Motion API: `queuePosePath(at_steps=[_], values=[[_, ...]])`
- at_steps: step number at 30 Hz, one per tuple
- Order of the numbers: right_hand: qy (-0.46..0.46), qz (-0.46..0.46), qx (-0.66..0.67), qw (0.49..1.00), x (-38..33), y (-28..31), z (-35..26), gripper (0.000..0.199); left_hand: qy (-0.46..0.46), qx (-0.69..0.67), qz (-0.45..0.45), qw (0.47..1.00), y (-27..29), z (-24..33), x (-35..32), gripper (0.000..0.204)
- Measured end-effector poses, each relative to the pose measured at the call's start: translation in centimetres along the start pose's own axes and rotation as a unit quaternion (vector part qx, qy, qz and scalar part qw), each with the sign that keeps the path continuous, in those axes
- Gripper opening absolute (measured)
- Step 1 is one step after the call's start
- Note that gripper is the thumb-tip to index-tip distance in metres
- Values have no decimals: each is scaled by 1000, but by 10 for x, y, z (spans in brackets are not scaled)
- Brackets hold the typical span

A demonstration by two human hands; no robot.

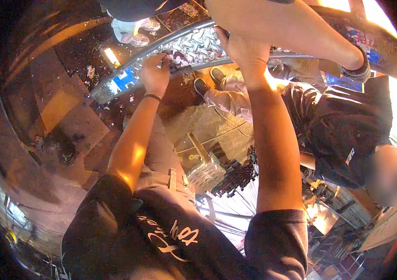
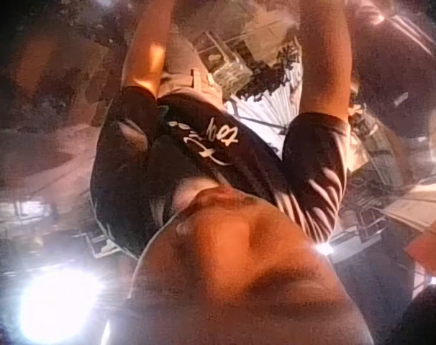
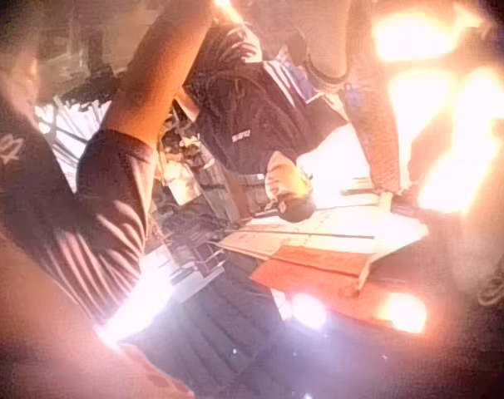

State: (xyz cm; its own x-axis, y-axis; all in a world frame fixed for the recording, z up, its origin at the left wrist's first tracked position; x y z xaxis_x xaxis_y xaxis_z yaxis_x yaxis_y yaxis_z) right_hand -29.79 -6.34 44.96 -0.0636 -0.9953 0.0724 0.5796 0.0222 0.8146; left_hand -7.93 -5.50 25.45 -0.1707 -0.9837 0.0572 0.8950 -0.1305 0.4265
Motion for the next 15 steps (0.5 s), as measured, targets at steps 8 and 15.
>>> queuePosePath(at_steps=[8, 15], values=[[3, 72, 49, 996, -7, -4, -7, 63, -102, 93, -37, 990, -1, 0, 7, 22], [8, 77, -17, 997, -6, 5, -6, 66, -154, 162, -39, 974, -10, -8, 11, 30]])
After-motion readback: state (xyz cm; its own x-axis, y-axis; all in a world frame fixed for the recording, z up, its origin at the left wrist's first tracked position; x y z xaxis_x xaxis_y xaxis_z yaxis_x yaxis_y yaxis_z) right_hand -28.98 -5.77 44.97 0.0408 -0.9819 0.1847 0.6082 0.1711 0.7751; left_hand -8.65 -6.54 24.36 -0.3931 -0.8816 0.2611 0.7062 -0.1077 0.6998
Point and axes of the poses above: each hand's wrist, its own x-axis towards the middle knuckle, its own y-axis out of the back of the hand, z = x × y, the point moved 1 cm from there along x, towards the middle knuckle, and after that the axes turned 4 degrees about -z, right-handed, at the moved point
